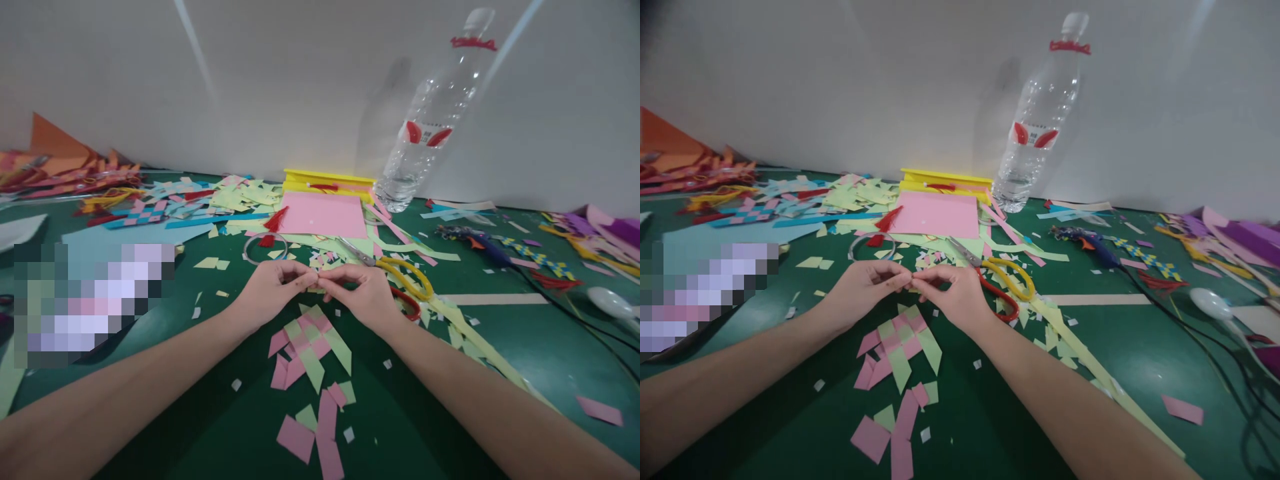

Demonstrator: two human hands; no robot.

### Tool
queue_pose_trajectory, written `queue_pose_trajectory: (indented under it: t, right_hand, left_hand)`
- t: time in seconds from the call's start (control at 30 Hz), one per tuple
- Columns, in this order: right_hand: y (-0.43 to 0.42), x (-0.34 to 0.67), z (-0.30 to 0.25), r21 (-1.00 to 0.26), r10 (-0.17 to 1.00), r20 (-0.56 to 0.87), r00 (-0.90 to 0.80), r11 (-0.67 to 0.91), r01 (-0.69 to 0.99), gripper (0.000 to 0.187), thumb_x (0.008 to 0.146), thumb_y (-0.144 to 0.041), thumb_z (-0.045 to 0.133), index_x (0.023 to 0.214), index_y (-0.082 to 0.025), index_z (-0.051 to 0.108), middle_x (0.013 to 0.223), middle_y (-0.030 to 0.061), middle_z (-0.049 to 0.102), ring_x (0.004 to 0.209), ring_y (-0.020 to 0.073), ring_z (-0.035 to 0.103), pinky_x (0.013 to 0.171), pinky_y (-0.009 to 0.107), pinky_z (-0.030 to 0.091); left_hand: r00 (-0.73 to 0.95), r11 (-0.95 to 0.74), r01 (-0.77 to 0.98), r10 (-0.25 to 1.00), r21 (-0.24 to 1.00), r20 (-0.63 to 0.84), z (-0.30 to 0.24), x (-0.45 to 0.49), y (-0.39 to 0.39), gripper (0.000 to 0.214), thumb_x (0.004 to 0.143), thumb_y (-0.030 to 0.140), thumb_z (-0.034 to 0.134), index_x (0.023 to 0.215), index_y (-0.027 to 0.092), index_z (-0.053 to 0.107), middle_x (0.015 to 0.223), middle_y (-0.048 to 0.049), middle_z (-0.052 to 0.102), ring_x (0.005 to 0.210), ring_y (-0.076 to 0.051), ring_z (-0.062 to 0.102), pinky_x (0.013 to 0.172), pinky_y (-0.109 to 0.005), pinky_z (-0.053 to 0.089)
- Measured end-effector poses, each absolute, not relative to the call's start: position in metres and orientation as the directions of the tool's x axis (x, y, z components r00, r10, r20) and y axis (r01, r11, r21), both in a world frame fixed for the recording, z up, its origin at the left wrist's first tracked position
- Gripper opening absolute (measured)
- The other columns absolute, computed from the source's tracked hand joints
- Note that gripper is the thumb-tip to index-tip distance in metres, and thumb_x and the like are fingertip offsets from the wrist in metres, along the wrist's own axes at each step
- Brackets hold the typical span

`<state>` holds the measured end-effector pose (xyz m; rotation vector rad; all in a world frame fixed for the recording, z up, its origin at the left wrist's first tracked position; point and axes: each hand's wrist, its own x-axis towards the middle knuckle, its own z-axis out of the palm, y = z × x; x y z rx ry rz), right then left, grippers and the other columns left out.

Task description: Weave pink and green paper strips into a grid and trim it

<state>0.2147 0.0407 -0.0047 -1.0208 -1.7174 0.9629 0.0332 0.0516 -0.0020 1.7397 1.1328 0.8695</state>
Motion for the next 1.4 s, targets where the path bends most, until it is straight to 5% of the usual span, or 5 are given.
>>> queue_pose_trajectory:
  t: [0.7,1.4]
  right_hand:
    - [0.0437,0.2153,-0.0030,-0.929,0.928,0.216,-0.305,0.291,0.230,0.013,0.077,-0.028,0.064,0.080,-0.017,0.069,0.067,0.0010,0.070,0.054,0.0112,0.066,0.056,0.023,0.055]
    - [0.0489,0.2191,-0.0052,-0.998,0.906,0.065,-0.418,0.059,-0.028,0.012,0.072,-0.026,0.069,0.078,-0.017,0.070,0.070,0.0008,0.071,0.053,0.0088,0.064,0.058,0.023,0.054]
  left_hand:
    - [0.321,-0.347,0.479,0.924,0.806,0.207,0.0005,0.0305,0.0537,0.017,0.080,0.035,0.060,0.078,0.022,0.071,0.076,-0.0005,0.072,0.068,-0.015,0.065,0.065,-0.024,0.050]
    - [0.361,-0.582,0.508,0.813,0.635,0.457,0.0002,0.0303,0.0485,0.009,0.082,0.025,0.060,0.080,0.022,0.069,0.079,0.0011,0.070,0.073,-0.014,0.063,0.068,-0.023,0.048]
